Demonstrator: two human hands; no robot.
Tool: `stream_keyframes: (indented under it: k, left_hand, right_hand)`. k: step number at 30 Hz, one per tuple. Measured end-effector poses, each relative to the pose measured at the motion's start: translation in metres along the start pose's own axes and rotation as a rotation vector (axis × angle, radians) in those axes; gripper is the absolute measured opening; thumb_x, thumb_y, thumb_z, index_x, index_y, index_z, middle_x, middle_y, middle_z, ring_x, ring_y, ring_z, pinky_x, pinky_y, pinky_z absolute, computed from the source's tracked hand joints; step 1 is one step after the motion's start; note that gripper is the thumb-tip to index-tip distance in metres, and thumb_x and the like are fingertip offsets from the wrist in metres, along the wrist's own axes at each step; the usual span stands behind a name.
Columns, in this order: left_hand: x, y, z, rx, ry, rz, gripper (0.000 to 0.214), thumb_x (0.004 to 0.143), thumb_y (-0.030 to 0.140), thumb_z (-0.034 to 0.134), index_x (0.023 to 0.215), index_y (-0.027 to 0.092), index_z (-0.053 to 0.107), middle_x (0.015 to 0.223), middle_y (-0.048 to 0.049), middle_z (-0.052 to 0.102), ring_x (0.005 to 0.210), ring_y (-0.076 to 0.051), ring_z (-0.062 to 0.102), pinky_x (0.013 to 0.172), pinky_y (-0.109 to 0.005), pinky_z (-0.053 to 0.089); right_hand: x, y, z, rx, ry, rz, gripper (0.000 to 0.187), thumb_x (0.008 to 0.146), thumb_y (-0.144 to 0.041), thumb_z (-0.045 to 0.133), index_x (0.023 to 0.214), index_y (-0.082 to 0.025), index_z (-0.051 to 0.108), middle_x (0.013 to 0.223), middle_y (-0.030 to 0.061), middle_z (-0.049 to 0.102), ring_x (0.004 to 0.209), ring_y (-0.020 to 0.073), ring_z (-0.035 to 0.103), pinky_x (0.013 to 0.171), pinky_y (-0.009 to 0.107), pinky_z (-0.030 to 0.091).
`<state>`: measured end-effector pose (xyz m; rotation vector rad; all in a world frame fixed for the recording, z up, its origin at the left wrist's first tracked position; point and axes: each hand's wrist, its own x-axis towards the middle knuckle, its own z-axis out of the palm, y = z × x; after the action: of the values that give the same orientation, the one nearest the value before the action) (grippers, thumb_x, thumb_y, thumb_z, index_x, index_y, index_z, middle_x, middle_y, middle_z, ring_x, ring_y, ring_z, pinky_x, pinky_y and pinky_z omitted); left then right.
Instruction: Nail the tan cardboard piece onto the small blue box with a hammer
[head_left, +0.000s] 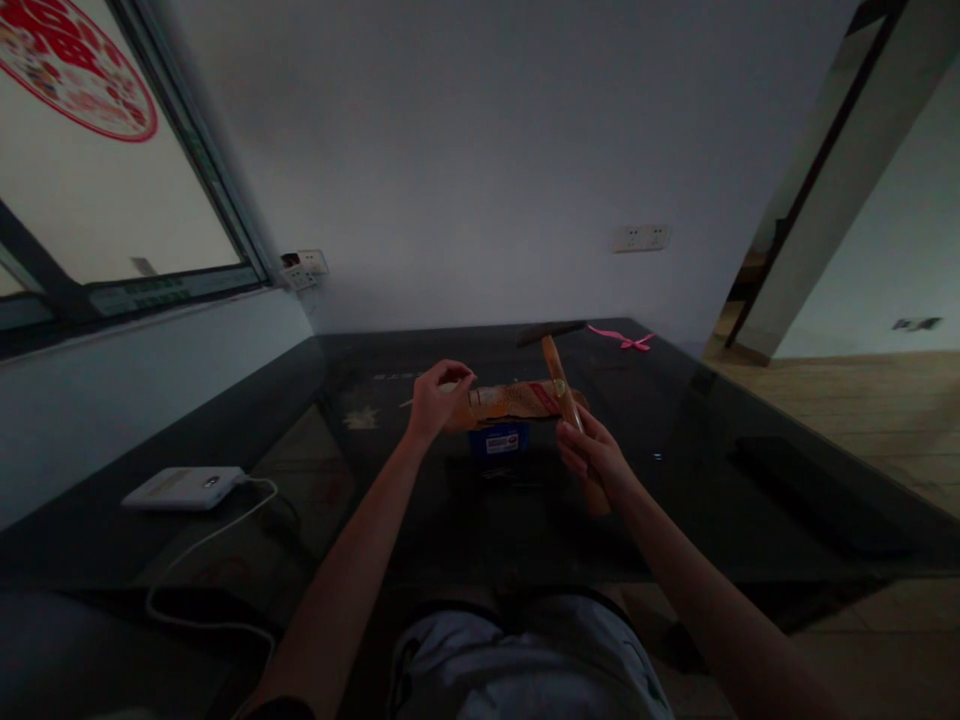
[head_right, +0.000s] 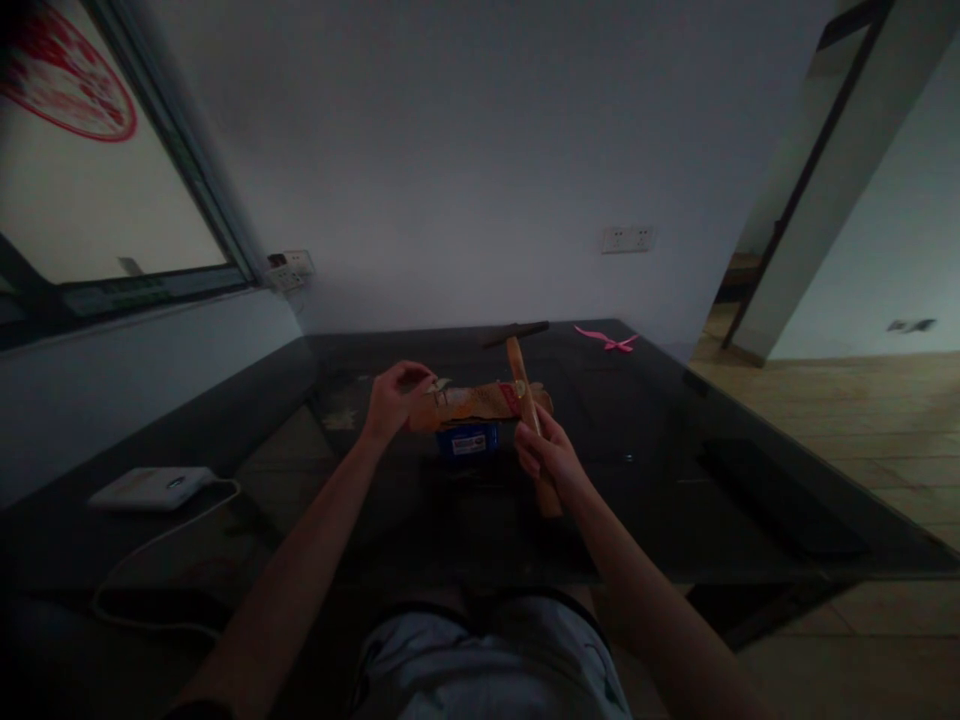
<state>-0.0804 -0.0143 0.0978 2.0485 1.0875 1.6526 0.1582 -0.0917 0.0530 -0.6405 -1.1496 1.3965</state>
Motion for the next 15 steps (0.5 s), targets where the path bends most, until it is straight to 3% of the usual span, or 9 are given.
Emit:
stream_keyframes:
  k: [5,10,15]
  left_hand:
    - [0.014,-0.032,0.017,-0.063,-0.037,-0.103,0.012,0.073,0.025,0.062,0.077,0.014,0.059,0.075,-0.0038,0.064,0.071,-0.014,0.063,0.071,-0.026,0.051]
    - [0.005,-0.033,0.025,-0.069,-0.160,-0.095,0.010,0.075,0.024,0.060,0.079,0.015,0.058,0.073,-0.0019,0.064,0.069,-0.013,0.063,0.069,-0.026,0.052]
    - [0.001,-0.037,0.023,0.087,-0.208,-0.042,0.008,0.076,0.023,0.060,0.081,0.016,0.060,0.077,-0.0017,0.065,0.073,-0.013,0.063,0.072,-0.026,0.051]
  right_hand:
    - [0.000,0.002,-0.001,-0.008,-0.005,-0.005,0.031,0.077,-0.032,0.065,0.102,-0.023,0.048,0.059,-0.0094,0.041,0.033,0.0019,0.027,0.029,0.016,0.018]
    - [-0.001,0.001,0.000,-0.029,-0.004,-0.004,0.030,0.077,-0.032,0.065,0.101,-0.023,0.048,0.061,-0.0089,0.042,0.034,0.0019,0.028,0.029,0.017,0.018]
    - [0.000,0.002,-0.001,-0.025,-0.013,-0.006,0.034,0.078,-0.031,0.064,0.107,-0.024,0.048,0.059,-0.0093,0.041,0.034,0.0020,0.028,0.030,0.017,0.018]
